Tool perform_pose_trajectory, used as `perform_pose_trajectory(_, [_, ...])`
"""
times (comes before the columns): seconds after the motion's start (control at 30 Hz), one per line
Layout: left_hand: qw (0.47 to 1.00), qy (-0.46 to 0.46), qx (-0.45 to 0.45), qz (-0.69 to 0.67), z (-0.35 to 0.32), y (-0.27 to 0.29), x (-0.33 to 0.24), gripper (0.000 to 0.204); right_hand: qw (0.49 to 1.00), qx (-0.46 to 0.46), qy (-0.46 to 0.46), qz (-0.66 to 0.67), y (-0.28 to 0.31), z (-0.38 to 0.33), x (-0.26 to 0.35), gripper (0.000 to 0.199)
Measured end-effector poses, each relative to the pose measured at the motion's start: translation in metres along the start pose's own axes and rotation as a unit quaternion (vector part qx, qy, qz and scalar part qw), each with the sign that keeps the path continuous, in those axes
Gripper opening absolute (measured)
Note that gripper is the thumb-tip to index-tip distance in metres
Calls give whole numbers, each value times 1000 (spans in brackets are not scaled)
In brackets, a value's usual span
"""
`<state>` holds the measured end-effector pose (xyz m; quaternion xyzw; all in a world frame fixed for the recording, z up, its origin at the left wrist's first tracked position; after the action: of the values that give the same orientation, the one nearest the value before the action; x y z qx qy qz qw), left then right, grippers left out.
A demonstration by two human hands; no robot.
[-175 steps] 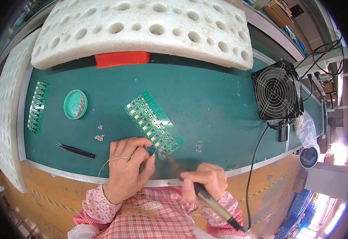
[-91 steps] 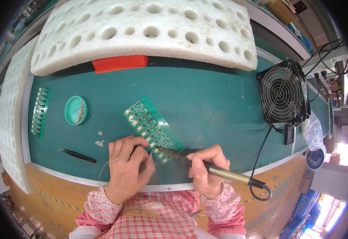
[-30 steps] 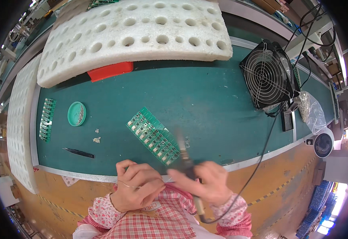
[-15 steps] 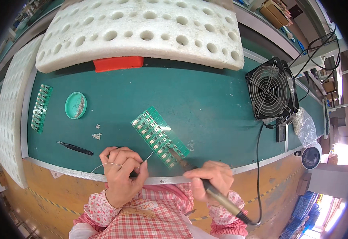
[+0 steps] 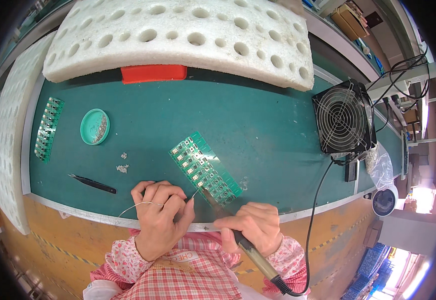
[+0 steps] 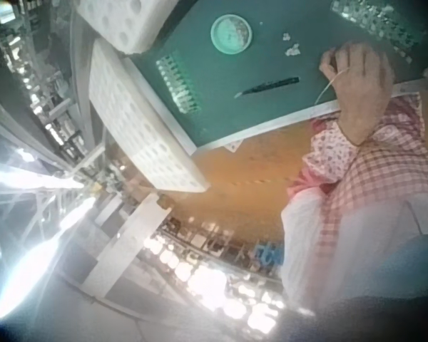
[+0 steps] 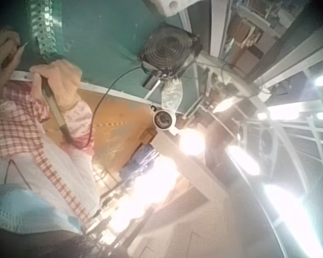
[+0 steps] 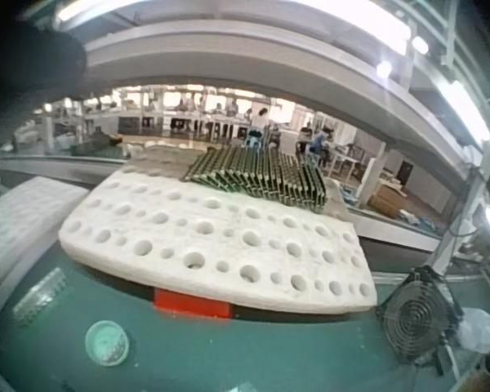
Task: The person solders small electronic components onto circuit board strips using a soldering iron, tweezers, and solder wire.
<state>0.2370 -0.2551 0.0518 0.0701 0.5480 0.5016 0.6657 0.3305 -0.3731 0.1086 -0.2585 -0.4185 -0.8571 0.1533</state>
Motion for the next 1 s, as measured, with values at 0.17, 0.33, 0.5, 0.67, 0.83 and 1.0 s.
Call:
perform_pose_trajectory(0.17, [1000,-3,1,8,0,-1,-1,25,1000,4,2,-4,-3,-1,0,11])
perform_pose_trajectory(0.33, [1000,-10,-2,14,2,-2,-3,25,1000,16,14,-21,-3,1,6,7])
perform_pose_trajectory(0.5, [1000,-8,-1,16,-1,-2,-1,24,992,49,84,-75,-17,-4,23,17])
perform_pose_trajectory(0.67, [1000,-11,1,1,1,0,-3,24,991,41,85,-91,-15,-11,25,18])
perform_pose_trajectory(0.83, [1000,4,-5,-13,-1,3,3,23,998,28,52,-26,-6,-16,19,17])
perform_pose_trajectory(1.0, [999,7,7,-34,1,4,2,23,1000,-8,1,-3,9,-18,6,12])
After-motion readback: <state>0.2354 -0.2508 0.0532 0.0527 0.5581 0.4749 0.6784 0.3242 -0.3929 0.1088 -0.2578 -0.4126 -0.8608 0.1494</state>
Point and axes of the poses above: each hand's wrist, its own z-axis towards the middle knuckle, its own y-axis out of the back of the hand, x = y × z, the point moved 9 cm from there along z, towards the middle knuckle, and after that the axes turned 3 degrees about -z, right-handed, at the moved point
